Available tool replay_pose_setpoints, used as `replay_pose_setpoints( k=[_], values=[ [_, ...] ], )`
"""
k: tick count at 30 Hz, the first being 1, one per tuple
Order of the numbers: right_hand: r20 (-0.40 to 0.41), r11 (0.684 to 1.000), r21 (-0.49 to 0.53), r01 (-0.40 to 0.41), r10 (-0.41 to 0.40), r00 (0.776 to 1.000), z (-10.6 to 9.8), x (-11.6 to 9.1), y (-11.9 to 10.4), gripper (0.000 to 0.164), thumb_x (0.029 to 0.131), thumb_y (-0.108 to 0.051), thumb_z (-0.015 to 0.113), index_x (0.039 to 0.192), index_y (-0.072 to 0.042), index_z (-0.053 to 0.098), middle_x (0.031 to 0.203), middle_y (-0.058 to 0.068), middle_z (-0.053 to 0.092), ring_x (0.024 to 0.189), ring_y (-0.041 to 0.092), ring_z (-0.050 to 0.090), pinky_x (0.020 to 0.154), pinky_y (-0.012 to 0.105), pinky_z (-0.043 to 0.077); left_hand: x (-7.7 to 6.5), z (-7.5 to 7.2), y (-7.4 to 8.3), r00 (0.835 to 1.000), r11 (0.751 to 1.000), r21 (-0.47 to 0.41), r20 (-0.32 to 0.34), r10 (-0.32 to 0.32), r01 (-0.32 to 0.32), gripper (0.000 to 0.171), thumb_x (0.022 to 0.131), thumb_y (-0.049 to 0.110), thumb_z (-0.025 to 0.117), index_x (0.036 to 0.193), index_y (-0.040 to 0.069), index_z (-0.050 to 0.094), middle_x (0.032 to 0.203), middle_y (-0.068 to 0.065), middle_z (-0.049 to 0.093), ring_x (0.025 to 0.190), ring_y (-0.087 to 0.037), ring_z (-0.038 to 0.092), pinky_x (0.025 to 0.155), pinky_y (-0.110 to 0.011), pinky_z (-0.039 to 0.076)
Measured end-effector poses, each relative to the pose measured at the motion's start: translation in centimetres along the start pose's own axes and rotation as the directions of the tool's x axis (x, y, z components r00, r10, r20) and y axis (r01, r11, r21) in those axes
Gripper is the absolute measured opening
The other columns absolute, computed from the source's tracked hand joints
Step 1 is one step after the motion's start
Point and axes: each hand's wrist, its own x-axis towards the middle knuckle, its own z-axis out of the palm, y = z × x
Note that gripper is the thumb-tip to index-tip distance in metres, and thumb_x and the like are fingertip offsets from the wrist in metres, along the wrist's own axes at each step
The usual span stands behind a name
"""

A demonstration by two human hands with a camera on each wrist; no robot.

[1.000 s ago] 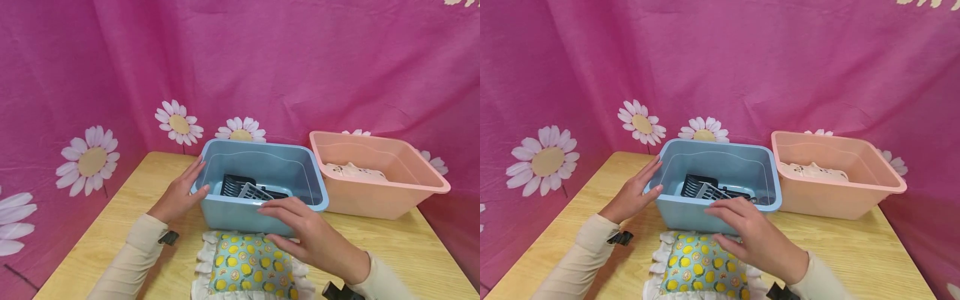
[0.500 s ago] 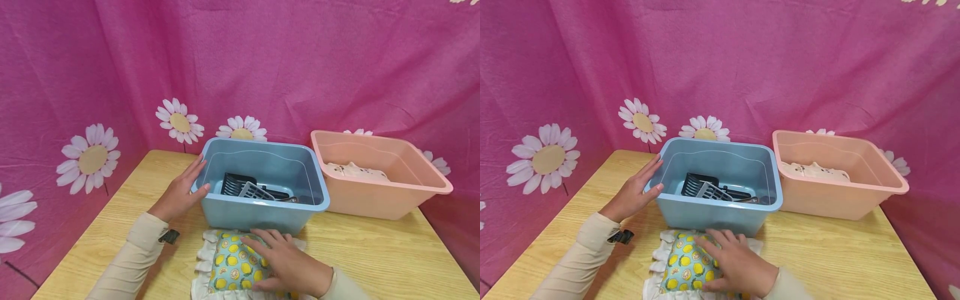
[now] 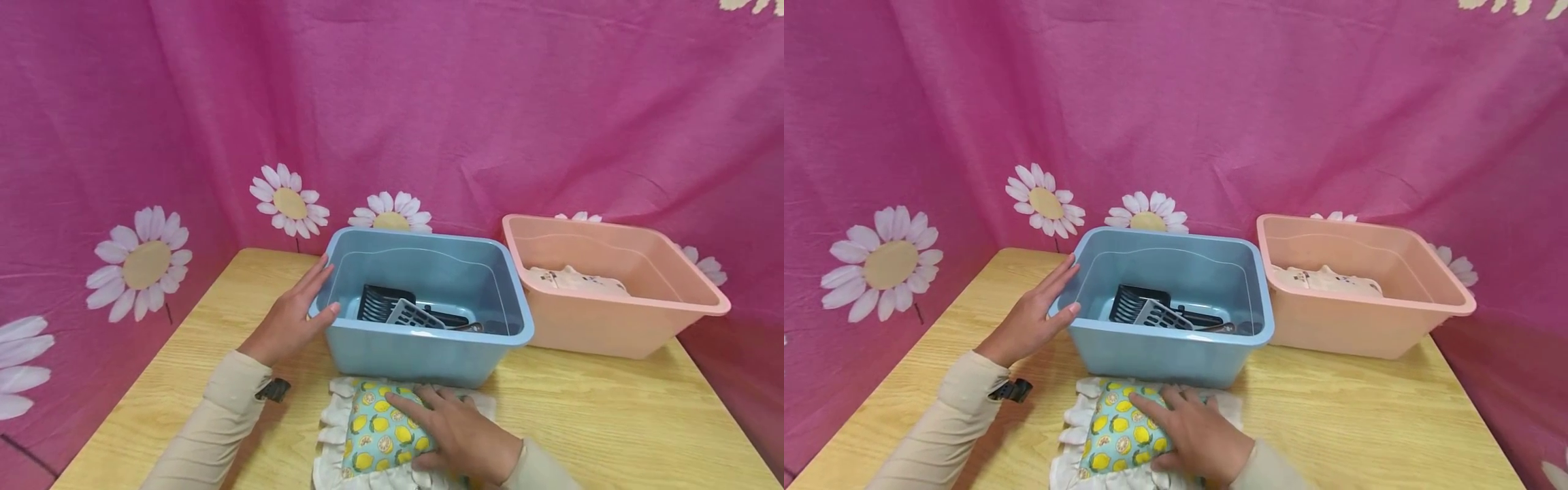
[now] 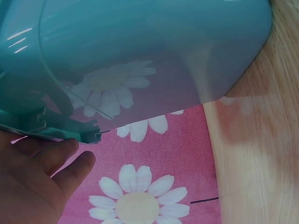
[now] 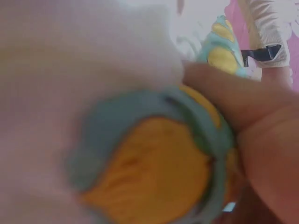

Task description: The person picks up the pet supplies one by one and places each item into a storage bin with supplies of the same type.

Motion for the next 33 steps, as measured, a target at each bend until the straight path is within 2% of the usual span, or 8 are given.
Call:
replay_pose_setpoints(
  k=[4, 7, 14, 18, 21, 25, 31, 33],
  values=[
    [-0.112, 0.996, -0.016, 0.089, -0.090, 0.990, 0.0, 0.1, 0.5, 0.076, 0.083, -0.026, 0.076, 0.148, -0.031, 0.037, 0.135, -0.001, 0.055, 0.119, 0.018, 0.054, 0.096, 0.044, 0.049, 0.1, 0.0, 0.1, 1.000, 1.000, -0.006, 0.002, -0.001, 0.001, 0.076, 0.092, 0.049, 0.056, 0.155, 0.022, 0.023, 0.161, 0.009, 0.011, 0.144, -0.028, 0.024, 0.097, -0.055, 0.045],
    [-0.177, 0.990, -0.014, 0.143, -0.144, 0.974, -0.4, -0.2, 0.9, 0.069, 0.082, -0.012, 0.077, 0.142, -0.026, 0.046, 0.129, -0.004, 0.060, 0.113, 0.013, 0.059, 0.091, 0.034, 0.052, 0.2, 0.2, 0.1, 1.000, 1.000, -0.012, 0.004, -0.008, 0.008, 0.076, 0.092, 0.050, 0.055, 0.155, 0.022, 0.023, 0.161, 0.010, 0.010, 0.144, -0.029, 0.023, 0.096, -0.056, 0.045],
    [-0.176, 0.987, 0.030, 0.160, -0.152, 0.973, -2.0, -2.5, 1.0, 0.073, 0.080, -0.008, 0.077, 0.143, -0.030, 0.046, 0.130, -0.010, 0.059, 0.110, 0.010, 0.059, 0.089, 0.036, 0.054, 0.2, 0.4, 0.2, 1.000, 1.000, -0.012, 0.008, -0.010, 0.011, 0.076, 0.092, 0.050, 0.055, 0.155, 0.022, 0.022, 0.161, 0.010, 0.009, 0.144, -0.029, 0.023, 0.096, -0.056, 0.044],
    [-0.195, 0.989, 0.054, 0.134, -0.121, 0.973, -3.4, -5.1, 0.7, 0.080, 0.080, -0.007, 0.077, 0.146, -0.034, 0.041, 0.132, -0.011, 0.057, 0.114, 0.012, 0.057, 0.090, 0.038, 0.053, 0.3, 0.4, 0.3, 1.000, 1.000, -0.002, 0.009, -0.002, 0.002, 0.077, 0.092, 0.050, 0.055, 0.155, 0.022, 0.021, 0.161, 0.010, 0.009, 0.144, -0.030, 0.023, 0.096, -0.056, 0.045],
    [-0.189, 0.994, 0.048, 0.095, -0.084, 0.978, -5.2, -7.3, 0.2, 0.086, 0.079, -0.004, 0.077, 0.147, -0.038, 0.036, 0.132, -0.010, 0.057, 0.113, 0.013, 0.057, 0.088, 0.036, 0.054, 0.3, 0.3, 0.4, 1.000, 1.000, -0.002, 0.005, 0.000, 0.000, 0.077, 0.092, 0.051, 0.055, 0.155, 0.022, 0.022, 0.161, 0.008, 0.010, 0.144, -0.031, 0.024, 0.095, -0.057, 0.045],
    [-0.237, 0.992, -0.052, 0.113, -0.122, 0.964, -7.9, -10.2, -0.5, 0.094, 0.073, -0.001, 0.079, 0.148, -0.037, 0.035, 0.129, -0.010, 0.059, 0.108, 0.011, 0.057, 0.082, 0.030, 0.056, 0.1, 0.0, 0.3, 1.000, 1.000, -0.007, 0.002, -0.003, 0.003, 0.077, 0.092, 0.050, 0.054, 0.155, 0.020, 0.022, 0.161, 0.007, 0.010, 0.144, -0.032, 0.024, 0.096, -0.059, 0.043],
    [-0.357, 0.937, -0.320, 0.141, -0.258, 0.898, -11.8, -14.0, -1.4, 0.102, 0.057, 0.002, 0.080, 0.147, -0.028, 0.041, 0.127, -0.013, 0.058, 0.104, 0.008, 0.055, 0.080, 0.018, 0.052, 0.0, 0.0, 0.1, 1.000, 1.000, -0.014, 0.005, 0.003, -0.002, 0.075, 0.093, 0.049, 0.054, 0.155, 0.022, 0.021, 0.161, 0.008, 0.009, 0.143, -0.033, 0.023, 0.096, -0.060, 0.043],
    [-0.395, 0.911, -0.392, 0.126, -0.291, 0.871, -13.2, -14.6, -1.3, 0.082, 0.071, -0.004, 0.071, 0.145, -0.026, 0.045, 0.127, -0.014, 0.057, 0.105, 0.007, 0.053, 0.083, 0.016, 0.047, -0.1, 0.0, 0.0, 1.000, 1.000, -0.020, 0.009, -0.002, 0.002, 0.075, 0.094, 0.050, 0.053, 0.155, 0.022, 0.020, 0.161, 0.009, 0.008, 0.144, -0.033, 0.023, 0.095, -0.061, 0.043]
  ],
)
